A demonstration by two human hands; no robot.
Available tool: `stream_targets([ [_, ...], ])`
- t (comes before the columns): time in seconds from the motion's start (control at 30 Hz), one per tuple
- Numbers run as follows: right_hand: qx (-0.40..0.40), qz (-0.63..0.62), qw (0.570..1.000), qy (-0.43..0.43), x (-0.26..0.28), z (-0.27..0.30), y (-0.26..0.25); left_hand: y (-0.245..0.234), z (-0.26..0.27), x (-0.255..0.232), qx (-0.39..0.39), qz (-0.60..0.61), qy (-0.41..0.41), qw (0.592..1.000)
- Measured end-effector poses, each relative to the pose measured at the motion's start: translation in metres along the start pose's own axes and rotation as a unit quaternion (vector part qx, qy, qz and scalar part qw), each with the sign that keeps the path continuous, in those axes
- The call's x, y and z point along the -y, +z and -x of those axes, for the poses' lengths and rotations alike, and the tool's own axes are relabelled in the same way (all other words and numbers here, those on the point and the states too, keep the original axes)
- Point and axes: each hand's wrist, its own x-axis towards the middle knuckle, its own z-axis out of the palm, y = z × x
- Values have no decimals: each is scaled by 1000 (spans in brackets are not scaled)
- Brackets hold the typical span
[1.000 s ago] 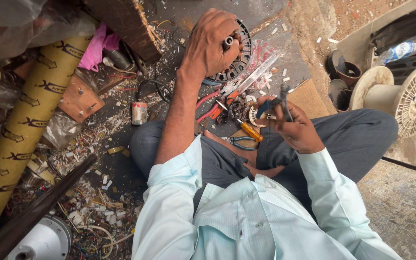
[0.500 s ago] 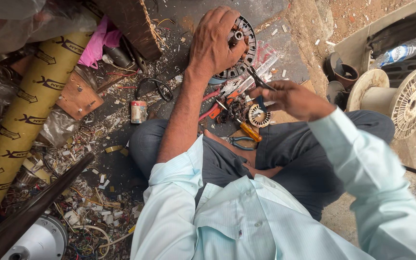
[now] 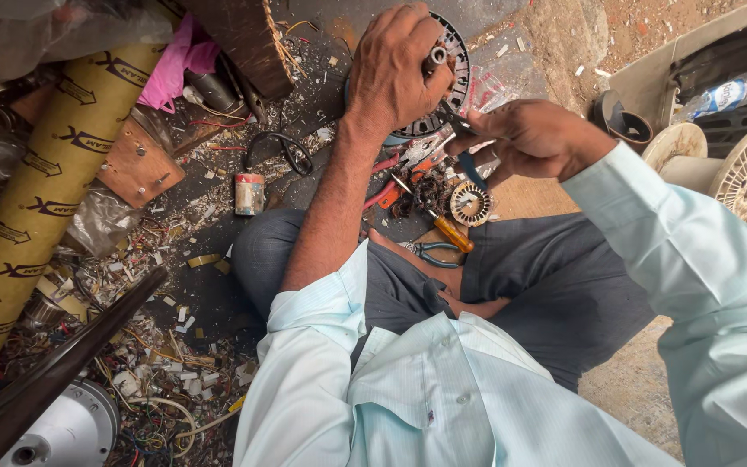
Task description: The person sits on the floor and uses pliers to pull and remove copper windings from a circular electrical stator. They repeatedly grip and extract the wires, leaving debris on the floor.
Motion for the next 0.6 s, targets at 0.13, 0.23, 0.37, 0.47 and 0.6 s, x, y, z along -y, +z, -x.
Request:
stream_targets([
  [0.13, -12, -16, 1000, -17, -4, -12, -2, 2, -3, 2, 138, 16, -91, 986],
  [0.23, 2, -35, 999, -32, -11, -14, 3, 1, -3, 2, 91, 18, -58, 994],
  [0.37, -22, -52, 997, -49, -14, -12, 11, 1, -2, 3, 34, 12, -17, 999],
  [0.47, 18, -43, 999, -11, -12, -14, 5, -1, 1, 4, 39, 15, -14, 999],
  [0.6, 69, -19, 997, 24, -6, -13, 1, -2, -1, 2, 63, 20, -24, 998],
])
